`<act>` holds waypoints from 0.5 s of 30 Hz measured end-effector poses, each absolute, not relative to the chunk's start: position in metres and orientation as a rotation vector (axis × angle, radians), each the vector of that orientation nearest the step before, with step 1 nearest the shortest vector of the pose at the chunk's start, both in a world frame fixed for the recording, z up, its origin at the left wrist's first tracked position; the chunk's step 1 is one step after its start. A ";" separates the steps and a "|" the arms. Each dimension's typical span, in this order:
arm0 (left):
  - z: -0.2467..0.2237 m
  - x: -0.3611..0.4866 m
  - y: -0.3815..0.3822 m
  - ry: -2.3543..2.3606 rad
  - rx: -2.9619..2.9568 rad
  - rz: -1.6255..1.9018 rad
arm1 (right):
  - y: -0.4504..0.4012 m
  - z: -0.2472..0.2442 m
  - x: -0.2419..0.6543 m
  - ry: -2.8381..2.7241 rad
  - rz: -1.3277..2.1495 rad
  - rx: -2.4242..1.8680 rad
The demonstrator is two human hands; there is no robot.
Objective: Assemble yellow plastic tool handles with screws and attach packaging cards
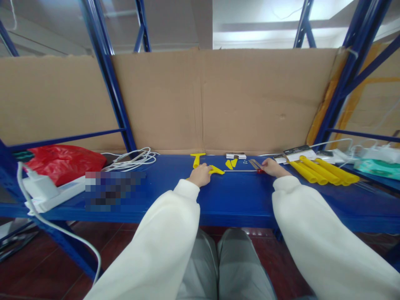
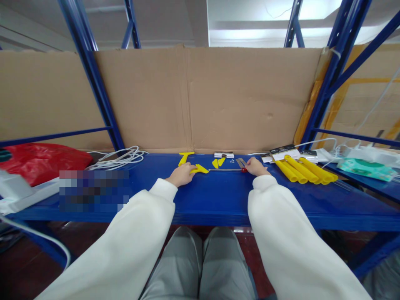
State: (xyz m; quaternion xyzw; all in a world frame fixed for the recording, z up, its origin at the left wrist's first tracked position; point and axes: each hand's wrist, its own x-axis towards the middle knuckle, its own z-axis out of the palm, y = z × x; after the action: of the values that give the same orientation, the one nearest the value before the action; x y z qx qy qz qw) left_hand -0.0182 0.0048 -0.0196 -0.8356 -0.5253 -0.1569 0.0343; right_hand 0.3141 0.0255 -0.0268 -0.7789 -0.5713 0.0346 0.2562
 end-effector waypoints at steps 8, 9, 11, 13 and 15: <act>-0.020 -0.018 0.005 -1.606 -2.562 -0.507 | 0.012 -0.013 0.318 -1.447 0.026 -2.280; -0.020 -0.018 0.005 -1.608 -2.564 -0.503 | 0.010 -0.012 0.315 -1.432 0.012 -2.303; -0.020 -0.018 0.006 -1.607 -2.567 -0.507 | 0.010 -0.012 0.309 -1.416 -0.021 -2.319; -0.021 -0.018 0.007 -1.594 -2.572 -0.519 | 0.014 -0.015 0.304 -1.398 -0.050 -2.317; -0.021 -0.018 0.007 -1.579 -2.582 -0.517 | 0.020 -0.020 0.303 -1.374 -0.099 -2.258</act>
State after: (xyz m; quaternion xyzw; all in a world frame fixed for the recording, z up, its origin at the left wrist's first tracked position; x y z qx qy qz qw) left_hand -0.0178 0.0071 -0.0206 -0.8404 -0.5139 -0.1683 0.0355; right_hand 0.3030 0.0205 -0.0205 -0.8275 -0.5035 -0.0362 0.2457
